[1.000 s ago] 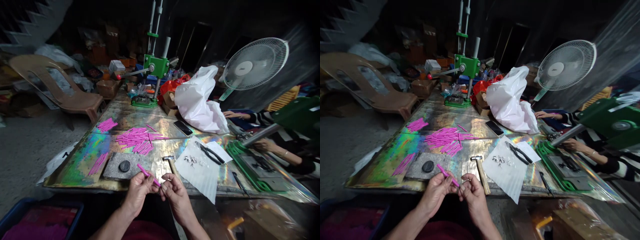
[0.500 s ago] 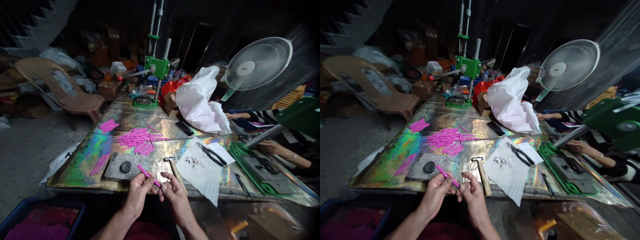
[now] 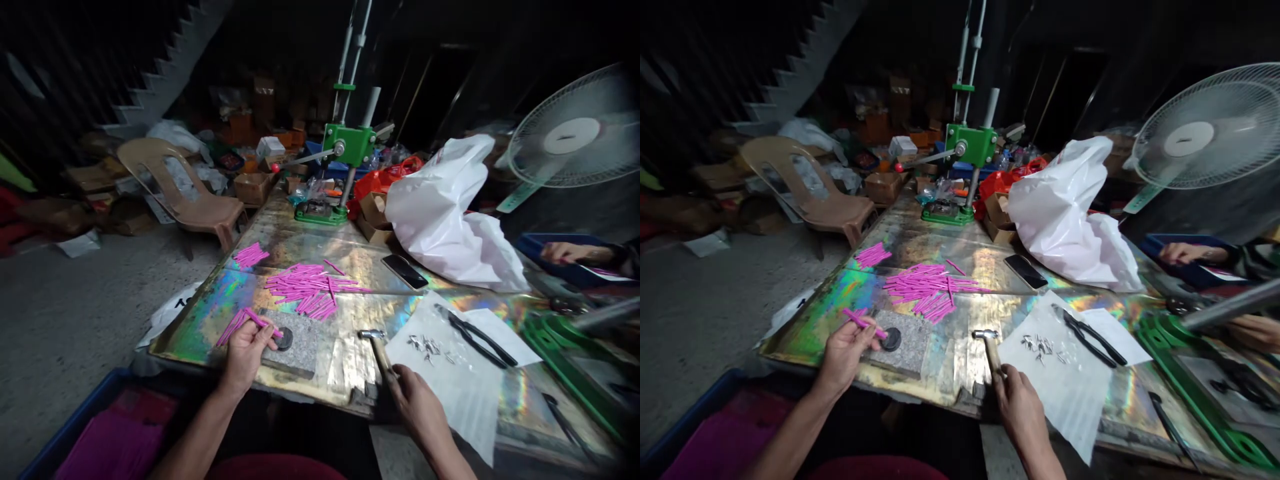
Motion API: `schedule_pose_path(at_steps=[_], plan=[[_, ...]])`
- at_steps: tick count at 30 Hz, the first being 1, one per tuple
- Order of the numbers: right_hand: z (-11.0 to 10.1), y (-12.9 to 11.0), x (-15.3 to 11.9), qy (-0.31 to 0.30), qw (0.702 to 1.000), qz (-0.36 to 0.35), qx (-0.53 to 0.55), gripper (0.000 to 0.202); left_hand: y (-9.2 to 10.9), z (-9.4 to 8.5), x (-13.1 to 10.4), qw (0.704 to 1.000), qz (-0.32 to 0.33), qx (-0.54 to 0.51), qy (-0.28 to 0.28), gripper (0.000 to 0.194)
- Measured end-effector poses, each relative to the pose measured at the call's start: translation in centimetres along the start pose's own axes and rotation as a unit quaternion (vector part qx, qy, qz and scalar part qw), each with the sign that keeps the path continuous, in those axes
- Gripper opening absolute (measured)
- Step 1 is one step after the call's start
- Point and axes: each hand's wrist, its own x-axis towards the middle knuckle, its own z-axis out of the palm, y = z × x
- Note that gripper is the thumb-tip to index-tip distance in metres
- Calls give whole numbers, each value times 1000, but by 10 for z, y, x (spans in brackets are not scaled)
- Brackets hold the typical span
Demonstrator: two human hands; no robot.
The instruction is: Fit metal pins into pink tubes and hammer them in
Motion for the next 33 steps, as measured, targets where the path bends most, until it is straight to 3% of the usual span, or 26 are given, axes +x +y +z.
schedule_pose_path(at_steps=[6,12,25,33], plan=[[13,6,0,-26,998,9,-60,35,-2,-3,1,999,24,39,20,7],[23,16,2,-13,998,3,-63,36,-6,-3,0,998,24,51,22,6],[21,15,2,-33,998,14,-54,38,-15,-8,0,997,36,61,10,5],[18,13,3,-36,998,12,-51,38,-10,-5,-1,998,11,50,31,8]])
